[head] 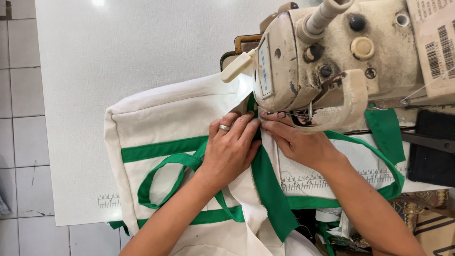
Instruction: The person sews green fabric straps onto white tote bags using an industrial sewing machine. They align the straps, guide the fabric through the machine, and use scissors to trim excess material and threads.
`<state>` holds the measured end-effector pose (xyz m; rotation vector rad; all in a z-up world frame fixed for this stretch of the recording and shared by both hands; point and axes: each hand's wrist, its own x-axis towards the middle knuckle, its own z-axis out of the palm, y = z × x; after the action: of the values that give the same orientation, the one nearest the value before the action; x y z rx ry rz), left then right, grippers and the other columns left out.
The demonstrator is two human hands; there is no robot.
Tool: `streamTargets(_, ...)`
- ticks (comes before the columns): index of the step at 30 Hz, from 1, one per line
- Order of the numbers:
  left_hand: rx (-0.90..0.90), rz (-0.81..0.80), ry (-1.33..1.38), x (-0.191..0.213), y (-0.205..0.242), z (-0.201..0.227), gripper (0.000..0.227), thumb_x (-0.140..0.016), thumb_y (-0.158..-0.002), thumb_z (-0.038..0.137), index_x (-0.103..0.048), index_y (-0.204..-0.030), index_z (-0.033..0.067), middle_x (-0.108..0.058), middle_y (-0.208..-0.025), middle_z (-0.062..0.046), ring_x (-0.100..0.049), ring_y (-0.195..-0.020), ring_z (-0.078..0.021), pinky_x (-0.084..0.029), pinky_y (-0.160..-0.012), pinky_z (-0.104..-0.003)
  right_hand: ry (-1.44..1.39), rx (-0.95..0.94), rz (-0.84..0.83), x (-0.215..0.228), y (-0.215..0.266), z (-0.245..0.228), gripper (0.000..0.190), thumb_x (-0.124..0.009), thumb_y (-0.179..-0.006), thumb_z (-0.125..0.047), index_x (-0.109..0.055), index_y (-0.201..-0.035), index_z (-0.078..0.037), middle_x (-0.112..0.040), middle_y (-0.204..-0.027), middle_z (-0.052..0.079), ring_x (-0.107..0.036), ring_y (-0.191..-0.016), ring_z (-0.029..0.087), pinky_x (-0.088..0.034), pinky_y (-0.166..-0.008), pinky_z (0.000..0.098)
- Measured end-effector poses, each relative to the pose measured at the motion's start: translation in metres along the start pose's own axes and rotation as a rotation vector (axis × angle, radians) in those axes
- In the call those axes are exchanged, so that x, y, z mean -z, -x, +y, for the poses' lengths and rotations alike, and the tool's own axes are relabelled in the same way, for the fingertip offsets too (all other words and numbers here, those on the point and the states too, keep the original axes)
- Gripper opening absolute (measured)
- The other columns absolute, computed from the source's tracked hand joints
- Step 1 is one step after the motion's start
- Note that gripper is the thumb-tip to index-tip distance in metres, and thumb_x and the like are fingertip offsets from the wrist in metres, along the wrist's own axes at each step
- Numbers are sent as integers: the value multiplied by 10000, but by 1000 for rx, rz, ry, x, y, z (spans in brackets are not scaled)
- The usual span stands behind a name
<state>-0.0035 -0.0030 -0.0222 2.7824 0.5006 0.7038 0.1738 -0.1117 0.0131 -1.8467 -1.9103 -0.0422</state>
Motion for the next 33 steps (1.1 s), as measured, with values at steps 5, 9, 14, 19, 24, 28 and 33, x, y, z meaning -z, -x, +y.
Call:
streamTargets(5,-7,-18,-34,5,-4,1,604,-722,-851,307,-572,-1411,139,-600,-1286,-52,-541,-1197,-265,-337,-938,-383,3,-26,-23,-12,12,7,199,-603,-1012,-217,-747,-1145,-251,-744,-1168,16,-717,-1034,323,-602,-693,487)
streamTargets(9,-20,-28,-43,3,-3,0,630,-735,-829,313,-579,-1408,120,-591,-1286,-66,-532,-1168,-277,-333,-920,-392,-29,-35,-22,-9,8,5,199,-624,-1001,-247,-761,-1143,-271,-744,-1109,36,-722,-966,330,-596,-664,475)
streamTargets(14,-55,-35,-79,5,-4,0,572,-670,-858,311,-597,-1380,89,-569,-1284,-82,-510,-1190,-285,-333,-922,-400,-24,-101,12,-22,16,16,215,-637,-991,-314,-752,-1163,-255,-739,-1074,84,-712,-944,361,-585,-681,486)
streamTargets(19,-64,-39,-93,2,-3,0,565,-646,-863,313,-595,-1376,82,-558,-1289,-88,-499,-1211,-287,-324,-922,-404,-13,-191,40,-42,17,24,295,-679,-965,-355,-734,-1201,-186,-726,-1140,125,-702,-1003,368,-575,-770,496)
streamTargets(24,-61,-48,-103,7,-4,2,591,-651,-847,304,-594,-1388,73,-544,-1328,-94,-493,-1211,-288,-326,-917,-405,-5,-275,74,-54,30,40,409,-722,-939,-395,-716,-1240,-118,-712,-1205,167,-693,-1062,375,-566,-859,507)
streamTargets(28,-73,-30,-130,8,-7,3,598,-649,-841,320,-591,-1387,83,-530,-1395,-88,-485,-1247,-281,-315,-938,-402,4,-369,114,-69,36,47,536,-766,-913,-435,-698,-1278,-49,-697,-1271,208,-683,-1121,382,-556,-948,517)
streamTargets(33,-81,-4,-127,7,-6,3,604,-640,-846,328,-584,-1397,88,-554,-1380,-90,-512,-1241,-281,-322,-932,-397,43,-288,58,-36,21,33,425,-730,-954,-447,-735,-1155,-72,-729,-1161,185,-708,-1049,360,-572,-880,474)
